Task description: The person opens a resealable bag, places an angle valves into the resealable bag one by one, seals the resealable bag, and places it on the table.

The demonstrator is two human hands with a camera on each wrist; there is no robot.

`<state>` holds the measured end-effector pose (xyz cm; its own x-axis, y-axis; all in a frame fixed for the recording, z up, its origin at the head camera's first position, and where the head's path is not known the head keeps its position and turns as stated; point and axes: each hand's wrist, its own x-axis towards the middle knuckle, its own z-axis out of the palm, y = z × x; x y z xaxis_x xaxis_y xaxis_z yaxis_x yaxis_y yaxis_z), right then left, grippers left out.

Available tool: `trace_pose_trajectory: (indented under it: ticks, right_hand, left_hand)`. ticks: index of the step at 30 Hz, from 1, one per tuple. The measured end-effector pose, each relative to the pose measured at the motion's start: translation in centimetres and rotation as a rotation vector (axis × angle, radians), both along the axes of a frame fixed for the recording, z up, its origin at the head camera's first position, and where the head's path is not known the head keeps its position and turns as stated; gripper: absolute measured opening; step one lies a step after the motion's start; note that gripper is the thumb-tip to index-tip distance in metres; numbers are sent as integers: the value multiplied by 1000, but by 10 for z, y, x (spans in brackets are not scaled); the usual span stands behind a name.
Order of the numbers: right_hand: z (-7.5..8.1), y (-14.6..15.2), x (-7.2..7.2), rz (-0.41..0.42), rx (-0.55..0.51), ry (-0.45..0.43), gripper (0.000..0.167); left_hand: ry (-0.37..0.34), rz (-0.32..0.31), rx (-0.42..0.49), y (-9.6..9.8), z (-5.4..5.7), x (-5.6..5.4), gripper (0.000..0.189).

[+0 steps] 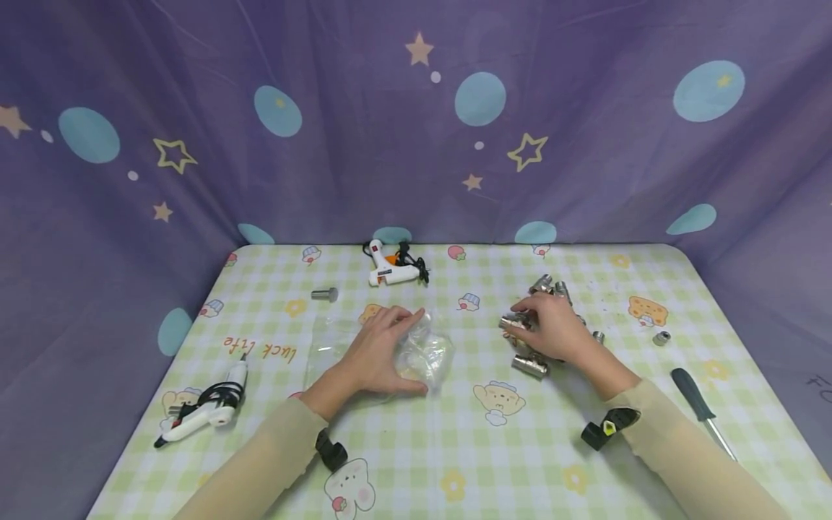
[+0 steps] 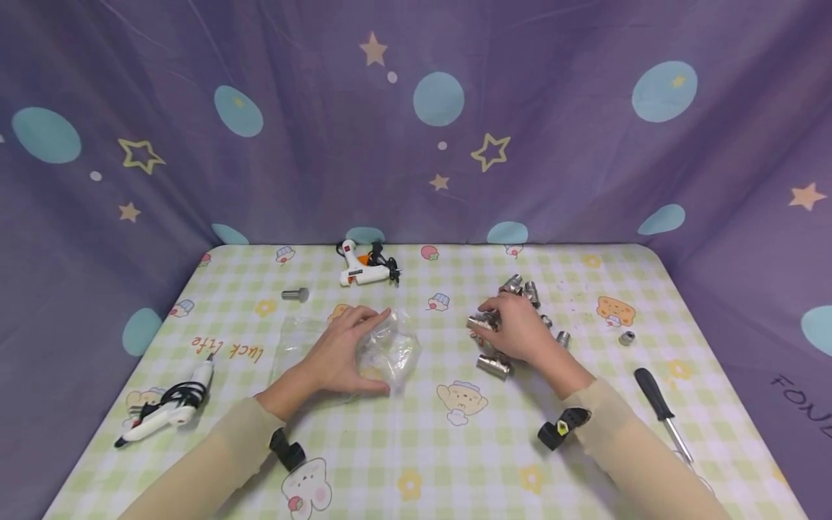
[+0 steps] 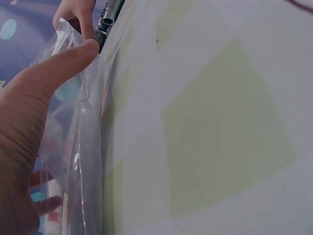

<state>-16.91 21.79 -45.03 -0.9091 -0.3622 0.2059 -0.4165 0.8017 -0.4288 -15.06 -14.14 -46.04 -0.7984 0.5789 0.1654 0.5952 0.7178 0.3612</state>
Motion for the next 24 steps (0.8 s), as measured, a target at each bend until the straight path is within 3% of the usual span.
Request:
trace_pose_trajectory:
  ticks: [24]
  right_hand:
    - [-3,1,1,21,16,-15,36]
  left_hand:
    - [-2,-2,1,-1,1,1,131]
